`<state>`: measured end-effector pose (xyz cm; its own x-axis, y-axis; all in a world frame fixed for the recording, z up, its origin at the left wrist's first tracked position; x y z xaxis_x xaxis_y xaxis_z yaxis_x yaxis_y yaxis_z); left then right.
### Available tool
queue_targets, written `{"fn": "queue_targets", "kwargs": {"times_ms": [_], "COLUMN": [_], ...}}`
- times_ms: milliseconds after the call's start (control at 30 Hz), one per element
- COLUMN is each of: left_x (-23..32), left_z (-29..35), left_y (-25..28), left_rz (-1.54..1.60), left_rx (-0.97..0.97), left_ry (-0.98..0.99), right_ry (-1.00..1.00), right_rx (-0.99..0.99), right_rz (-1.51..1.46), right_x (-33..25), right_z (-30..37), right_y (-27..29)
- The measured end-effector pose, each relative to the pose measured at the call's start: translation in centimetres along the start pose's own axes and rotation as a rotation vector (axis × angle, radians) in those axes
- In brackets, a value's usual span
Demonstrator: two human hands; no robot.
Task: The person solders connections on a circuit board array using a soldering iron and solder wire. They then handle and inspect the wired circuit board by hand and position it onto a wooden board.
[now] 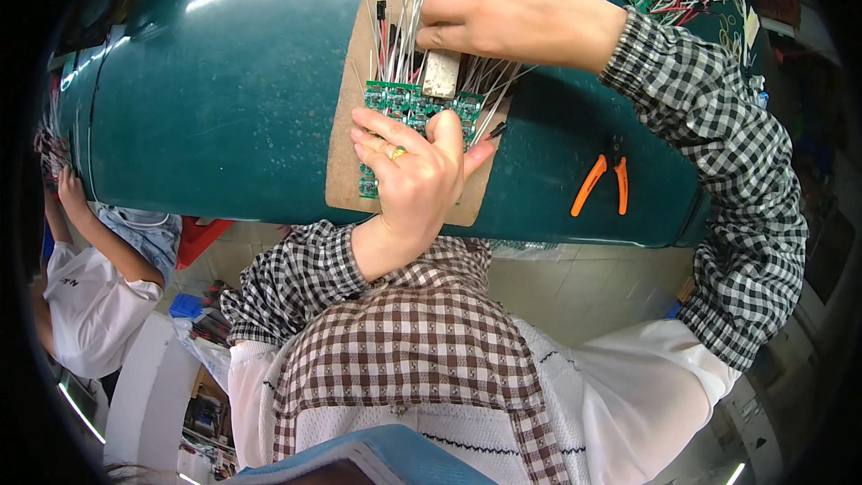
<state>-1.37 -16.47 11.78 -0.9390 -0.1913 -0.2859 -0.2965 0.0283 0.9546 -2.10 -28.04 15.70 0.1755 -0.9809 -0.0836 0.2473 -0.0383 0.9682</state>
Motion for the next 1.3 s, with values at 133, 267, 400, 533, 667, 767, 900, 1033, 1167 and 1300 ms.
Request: {"fn": "queue_targets", "kwargs": {"times_ms": [133,267,400,533,667,767,900,1033,1167,1300], "left_x": [1.5,4.3,4.6,0.7,-0.7,-1.0,-1.5,-2.5,-1.7,-0.7], "left_z": [-0.2,-2.0,-4.0,-4.5,-5.4,-3.7,-2.9,-3.4,-4.0,-4.4], "left_y": [1.0,1.1,-1.1,0.4,-0.6,-0.2,0.1,-0.2,0.9,-0.6], "left_rz": [-0.011,-0.042,-0.139,-0.113,-0.019,0.046,0.017,0.09,0.049,0.081], "left_rx": [-0.014,-0.021,-0.052,-0.069,-0.083,-0.012,-0.044,-0.045,0.088,-0.081], "left_ry": [-0.033,-0.046,-0.08,0.03,-0.057,-0.084,-0.038,-0.035,-0.103,-0.07], "right_ry": [-0.122,-0.37,-0.826,-0.11,-0.591,0.063,-0.194,-0.313,-0.457,-0.695], "right_rx": [-0.018,0.213,1.032,2.012,2.389,2.861,3.174,3.079,2.953,2.765], "right_rz": [-0.02,-0.177,-1.147,-2.06,-2.027,-2.062,-1.706,-1.7,-1.568,-1.492], "right_x": [0.0,0.9,-0.2,-3.3,-6.1,-7.0,-5.6,-4.8,-8.2,-10.9], "right_z": [2.2,7.0,16.9,26.9,40.2,48.5,50.2,49.9,51.4,45.0], "right_y": [0.6,0.9,-3.4,-12.0,-22.8,-30.2,-34.2,-34.4,-34.7,-29.5]}}
Point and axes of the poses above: each hand's wrist, its own z-axis away from the middle knuckle, its own y-axis out of the back of the hand, x = y × z, the point moved 7 cm from there along -z, towards the middle knuckle, and after that the axes turned 10 degrees about -x, right-handed, at the moved point
